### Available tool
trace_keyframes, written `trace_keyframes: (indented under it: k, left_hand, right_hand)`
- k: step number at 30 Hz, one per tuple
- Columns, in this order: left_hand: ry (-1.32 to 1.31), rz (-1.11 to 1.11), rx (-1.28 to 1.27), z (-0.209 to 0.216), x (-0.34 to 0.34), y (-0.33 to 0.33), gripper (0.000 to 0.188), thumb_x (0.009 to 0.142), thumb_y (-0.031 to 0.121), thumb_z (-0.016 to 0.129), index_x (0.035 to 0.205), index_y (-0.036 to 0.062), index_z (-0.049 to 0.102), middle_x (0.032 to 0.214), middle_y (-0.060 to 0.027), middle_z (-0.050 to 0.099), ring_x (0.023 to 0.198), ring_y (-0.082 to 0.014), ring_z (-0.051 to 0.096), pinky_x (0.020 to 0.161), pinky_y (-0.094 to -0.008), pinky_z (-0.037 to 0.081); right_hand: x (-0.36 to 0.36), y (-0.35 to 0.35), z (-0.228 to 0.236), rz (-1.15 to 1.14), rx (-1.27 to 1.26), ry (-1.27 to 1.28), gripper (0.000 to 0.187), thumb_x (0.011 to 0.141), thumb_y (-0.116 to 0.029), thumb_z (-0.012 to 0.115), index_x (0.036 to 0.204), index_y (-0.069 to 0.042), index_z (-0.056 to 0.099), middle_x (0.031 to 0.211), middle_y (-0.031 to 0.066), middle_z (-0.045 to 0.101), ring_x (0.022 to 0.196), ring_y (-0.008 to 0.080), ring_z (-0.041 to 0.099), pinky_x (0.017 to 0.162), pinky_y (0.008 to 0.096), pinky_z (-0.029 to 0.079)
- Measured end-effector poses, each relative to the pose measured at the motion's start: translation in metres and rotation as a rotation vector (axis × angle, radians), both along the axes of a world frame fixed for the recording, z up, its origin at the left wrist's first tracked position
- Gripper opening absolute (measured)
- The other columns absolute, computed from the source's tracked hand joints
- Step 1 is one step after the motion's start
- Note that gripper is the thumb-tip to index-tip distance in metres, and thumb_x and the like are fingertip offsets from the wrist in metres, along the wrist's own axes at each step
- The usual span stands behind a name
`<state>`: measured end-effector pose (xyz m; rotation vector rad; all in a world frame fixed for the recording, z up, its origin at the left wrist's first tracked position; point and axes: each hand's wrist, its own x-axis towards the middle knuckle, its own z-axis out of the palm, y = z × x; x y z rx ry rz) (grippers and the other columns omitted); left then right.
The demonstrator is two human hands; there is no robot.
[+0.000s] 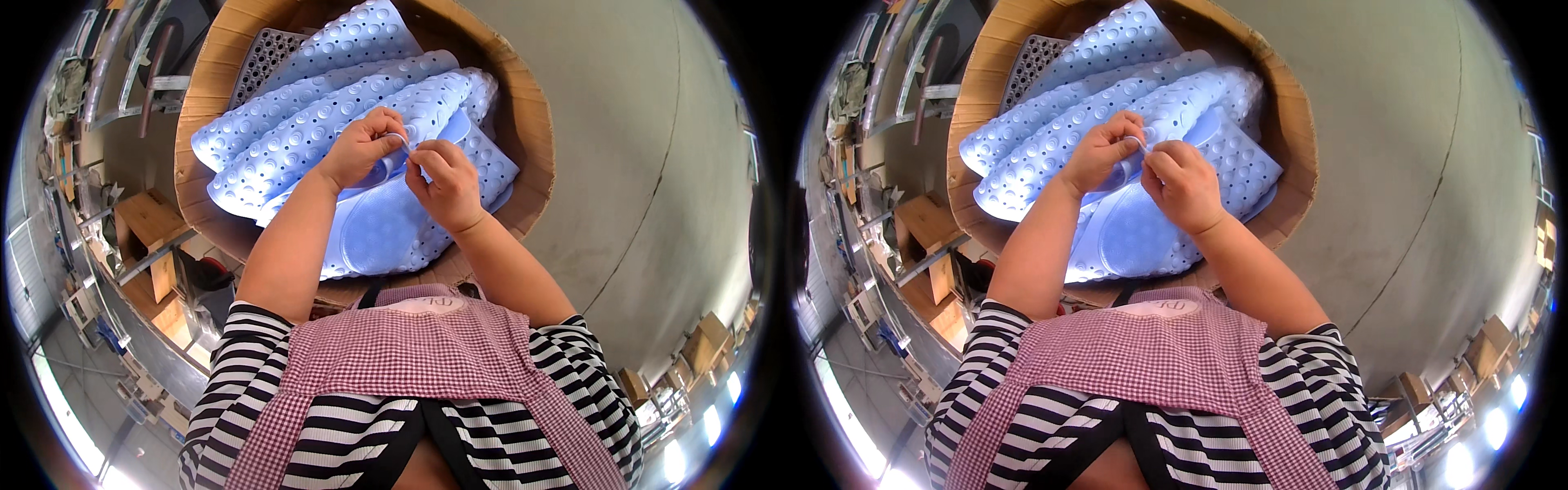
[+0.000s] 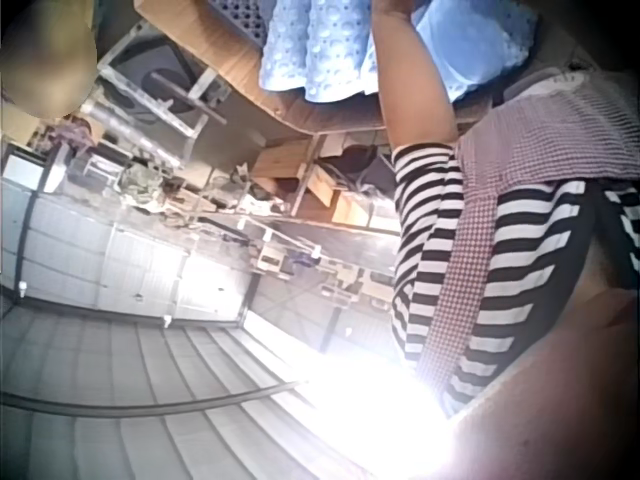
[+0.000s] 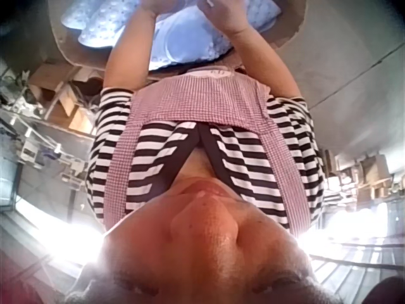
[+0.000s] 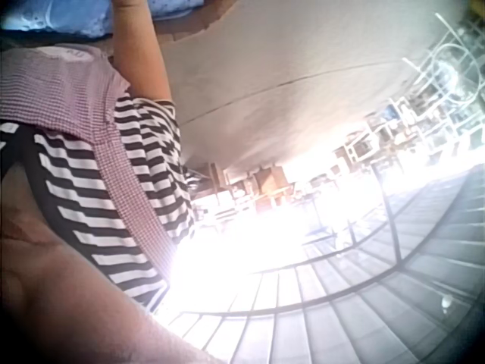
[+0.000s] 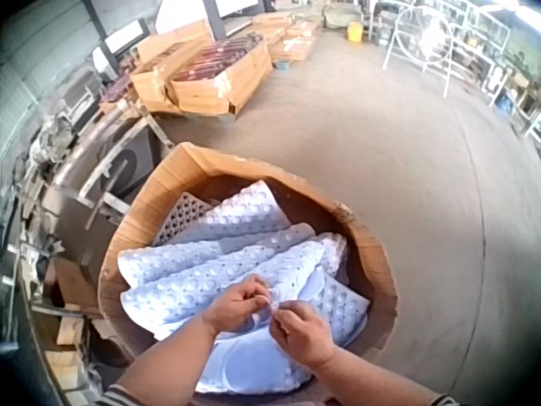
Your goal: The person picks up blue textured mats one at a time from a large bin, lays them out on a table, rolls each mat tightly, and then wraps a piece of white tape around the rolled mat.
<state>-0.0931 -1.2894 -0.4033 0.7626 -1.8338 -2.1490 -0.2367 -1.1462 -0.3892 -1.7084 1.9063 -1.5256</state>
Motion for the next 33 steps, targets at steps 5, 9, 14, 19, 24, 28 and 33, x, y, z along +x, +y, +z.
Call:
trace_keyframes:
  k: [5, 9, 14, 19, 24, 28, 33]
  left_hand:
    - [-0.023, -0.025, -0.044, 0.0004, -0.0006, -0.0046, 0.009, 0.094, 0.011, 0.069, 0.097, 0.0038, 0.071, 0.115, -0.003, 0.057, 0.103, -0.0126, 0.056, 0.092, -0.0274, 0.045]
    - [0.005, -0.009, 0.047, 0.0016, -0.0023, -0.0028, 0.009, 0.094, 0.011, 0.069, 0.097, 0.0039, 0.071, 0.112, -0.0028, 0.057, 0.103, -0.0126, 0.055, 0.092, -0.027, 0.044]
    - [-0.001, -0.051, 0.04, -0.0018, -0.0018, -0.0033, 0.01, 0.094, 0.013, 0.069, 0.098, 0.0041, 0.071, 0.111, -0.0025, 0.058, 0.104, -0.013, 0.054, 0.094, -0.0277, 0.043]
    - [0.002, 0.001, 0.133, -0.0031, -0.0019, -0.0028, 0.011, 0.095, 0.014, 0.069, 0.097, 0.0042, 0.071, 0.112, -0.0022, 0.059, 0.104, -0.0131, 0.055, 0.095, -0.0285, 0.043]
    - [0.006, 0.004, 0.138, -0.0018, -0.0019, -0.0034, 0.011, 0.095, 0.015, 0.069, 0.097, 0.004, 0.071, 0.112, -0.0023, 0.059, 0.105, -0.013, 0.055, 0.096, -0.0285, 0.043]
    - [0.026, -0.005, 0.148, -0.0007, -0.0029, -0.0029, 0.01, 0.095, 0.014, 0.07, 0.097, 0.0041, 0.072, 0.112, -0.0023, 0.059, 0.105, -0.0129, 0.056, 0.096, -0.0285, 0.043]
    - [0.034, 0.036, 0.14, -0.0044, -0.0022, 0.0001, 0.01, 0.094, 0.013, 0.07, 0.097, 0.0039, 0.072, 0.112, -0.0021, 0.059, 0.105, -0.0129, 0.055, 0.096, -0.0286, 0.043]
  right_hand:
    - [0.0034, -0.0021, 0.0036, -0.033, 0.04, 0.035, 0.032, 0.076, -0.001, 0.073, 0.107, -0.009, 0.07, 0.093, 0.0066, 0.067, 0.079, 0.0272, 0.066, 0.067, 0.0376, 0.056]
    - [0.0029, -0.0026, 0.0042, -0.033, 0.075, 0.032, 0.036, 0.075, -0.001, 0.072, 0.11, -0.009, 0.07, 0.094, 0.0061, 0.067, 0.08, 0.0272, 0.066, 0.067, 0.0373, 0.056]
    - [-0.0019, 0.0027, 0.0, 0.014, 0.057, 0.026, 0.031, 0.075, 0.004, 0.073, 0.104, -0.007, 0.07, 0.094, 0.0094, 0.07, 0.079, 0.0279, 0.067, 0.067, 0.0361, 0.056]
    - [-0.0039, -0.0017, -0.0029, 0.024, 0.044, 0.029, 0.03, 0.075, -0.001, 0.072, 0.104, -0.009, 0.07, 0.093, 0.0057, 0.069, 0.08, 0.0272, 0.067, 0.066, 0.0371, 0.056]
    - [-0.0011, -0.0047, 0.0017, -0.004, 0.051, 0.008, 0.033, 0.076, 0.0, 0.072, 0.108, -0.01, 0.07, 0.094, 0.0059, 0.069, 0.081, 0.0276, 0.067, 0.066, 0.0367, 0.056]
    - [-0.0011, -0.005, 0.0056, -0.009, 0.088, -0.028, 0.03, 0.075, 0.0, 0.073, 0.104, -0.009, 0.07, 0.095, 0.0063, 0.069, 0.082, 0.0275, 0.068, 0.068, 0.0367, 0.057]
    - [-0.0037, -0.0039, 0.0003, 0.023, 0.045, -0.024, 0.021, 0.076, 0.0, 0.073, 0.095, -0.008, 0.067, 0.094, 0.0064, 0.069, 0.081, 0.0273, 0.068, 0.068, 0.0369, 0.056]
